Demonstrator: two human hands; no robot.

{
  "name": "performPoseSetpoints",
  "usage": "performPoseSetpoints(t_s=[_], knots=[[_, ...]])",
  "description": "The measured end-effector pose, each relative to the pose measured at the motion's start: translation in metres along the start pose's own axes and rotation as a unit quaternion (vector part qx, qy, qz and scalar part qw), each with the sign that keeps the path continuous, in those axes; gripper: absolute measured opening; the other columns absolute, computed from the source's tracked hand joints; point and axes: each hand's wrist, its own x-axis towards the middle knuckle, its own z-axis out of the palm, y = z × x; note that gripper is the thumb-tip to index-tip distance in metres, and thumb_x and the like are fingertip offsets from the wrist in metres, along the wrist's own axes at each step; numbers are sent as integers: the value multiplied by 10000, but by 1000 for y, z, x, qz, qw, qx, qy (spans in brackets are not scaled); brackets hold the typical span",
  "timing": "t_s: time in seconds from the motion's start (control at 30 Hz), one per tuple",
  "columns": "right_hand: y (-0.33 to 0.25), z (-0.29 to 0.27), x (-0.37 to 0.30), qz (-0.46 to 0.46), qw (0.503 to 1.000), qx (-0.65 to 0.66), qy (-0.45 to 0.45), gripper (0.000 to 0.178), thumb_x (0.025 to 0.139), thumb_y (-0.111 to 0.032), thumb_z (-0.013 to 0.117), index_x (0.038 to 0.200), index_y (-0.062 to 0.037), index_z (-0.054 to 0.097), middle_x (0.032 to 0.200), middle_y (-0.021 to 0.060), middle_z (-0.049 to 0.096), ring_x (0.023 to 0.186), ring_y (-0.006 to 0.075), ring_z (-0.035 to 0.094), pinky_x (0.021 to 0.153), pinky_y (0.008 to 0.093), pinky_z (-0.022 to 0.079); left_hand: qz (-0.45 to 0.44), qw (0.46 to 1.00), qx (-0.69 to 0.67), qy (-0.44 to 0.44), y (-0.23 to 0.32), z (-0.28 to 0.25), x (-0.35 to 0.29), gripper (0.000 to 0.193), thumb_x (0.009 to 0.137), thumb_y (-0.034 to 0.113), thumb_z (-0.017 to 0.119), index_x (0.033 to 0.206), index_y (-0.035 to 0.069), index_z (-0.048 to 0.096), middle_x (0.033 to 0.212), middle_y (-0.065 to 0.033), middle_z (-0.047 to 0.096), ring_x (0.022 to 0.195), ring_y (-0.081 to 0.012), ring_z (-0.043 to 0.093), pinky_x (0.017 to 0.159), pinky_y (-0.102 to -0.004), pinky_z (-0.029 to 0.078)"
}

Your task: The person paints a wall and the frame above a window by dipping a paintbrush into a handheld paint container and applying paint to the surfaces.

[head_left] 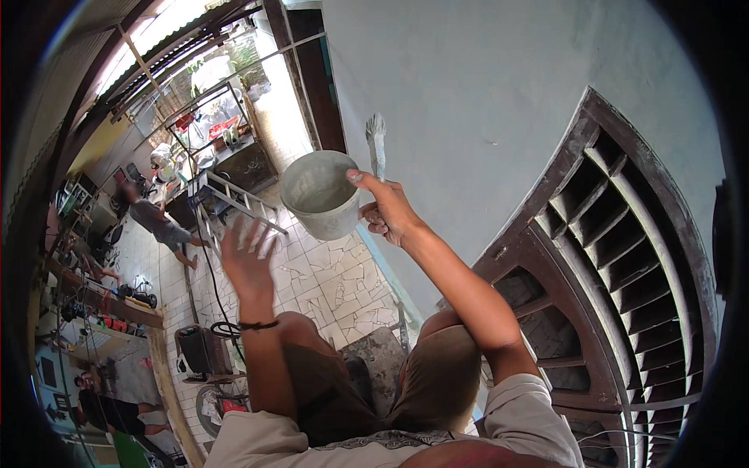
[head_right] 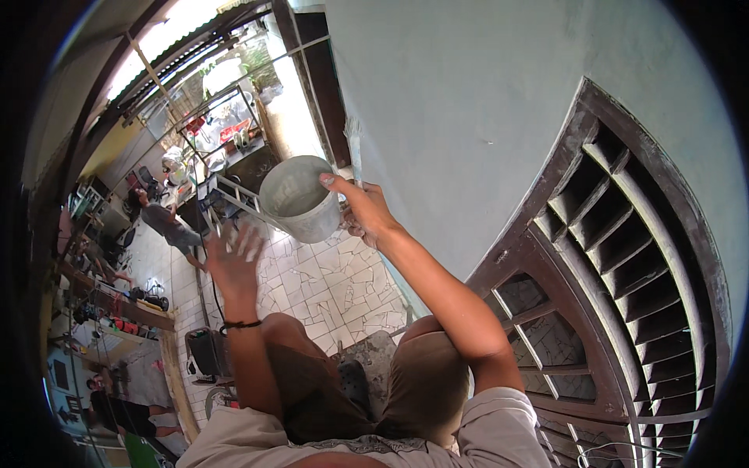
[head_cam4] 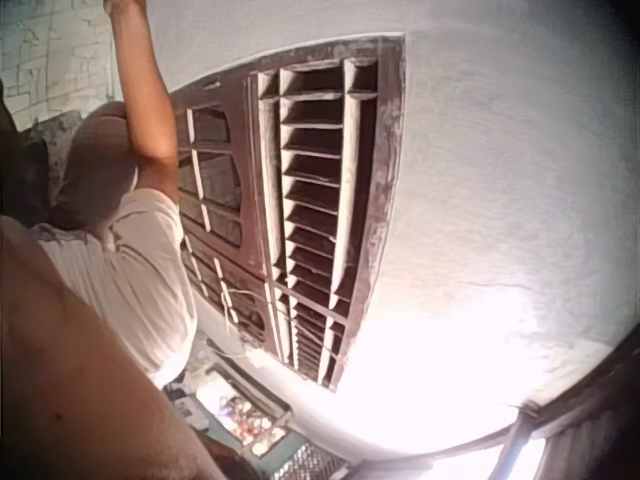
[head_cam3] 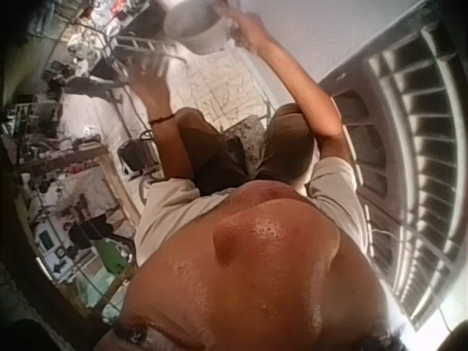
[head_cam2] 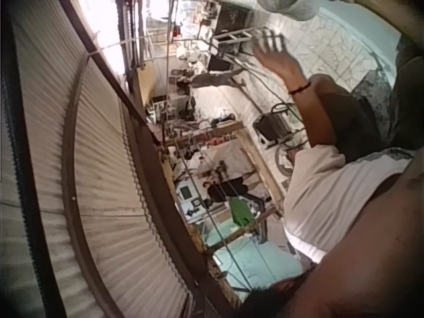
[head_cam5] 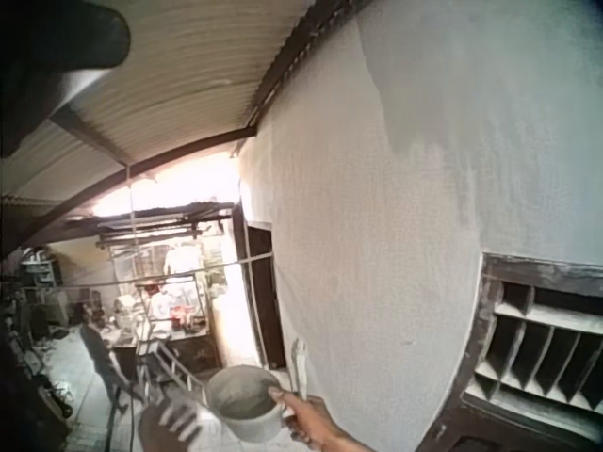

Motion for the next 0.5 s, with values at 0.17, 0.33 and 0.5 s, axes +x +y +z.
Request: performPoseSetpoints(t_s=[0.17, 0.33, 0.5], knots=[[2, -4, 2, -32, 999, -10, -2, 638, 767, -501, 788, 1057, 35, 599, 570, -22, 412, 389, 36, 282, 349, 212, 254, 199, 904, 376, 36, -8, -98, -26, 350, 899, 203, 743, 644, 30, 576, 660, -24, 548, 693, -120, 558, 711, -286, 455], [10, -1, 11, -4, 1000, 30, -8, 657, 769, -489, 794, 1095, 45, 592, 618, 3, 471, 401, 31, 291, 349, 194, 273, 43, 798, 593, 99, -43, -191, -103, 266, 829, 195, 781, 725, -8, 644, 683, -84, 580, 691, -170, 599, 690, -324, 480], [24, 5, 24, 75, 994, 70, -43, 711, 789, -467, 775, 1250, 15, 531, 832, 58, 552, 431, 20, 314, 355, 162, 302, 194, 543, 817, -5, -44, -240, -164, 287, 781, 176, 705, 1038, 53, 677, 1240, -134, 516, 1349, -369, 402, 1104, -528, 347]])
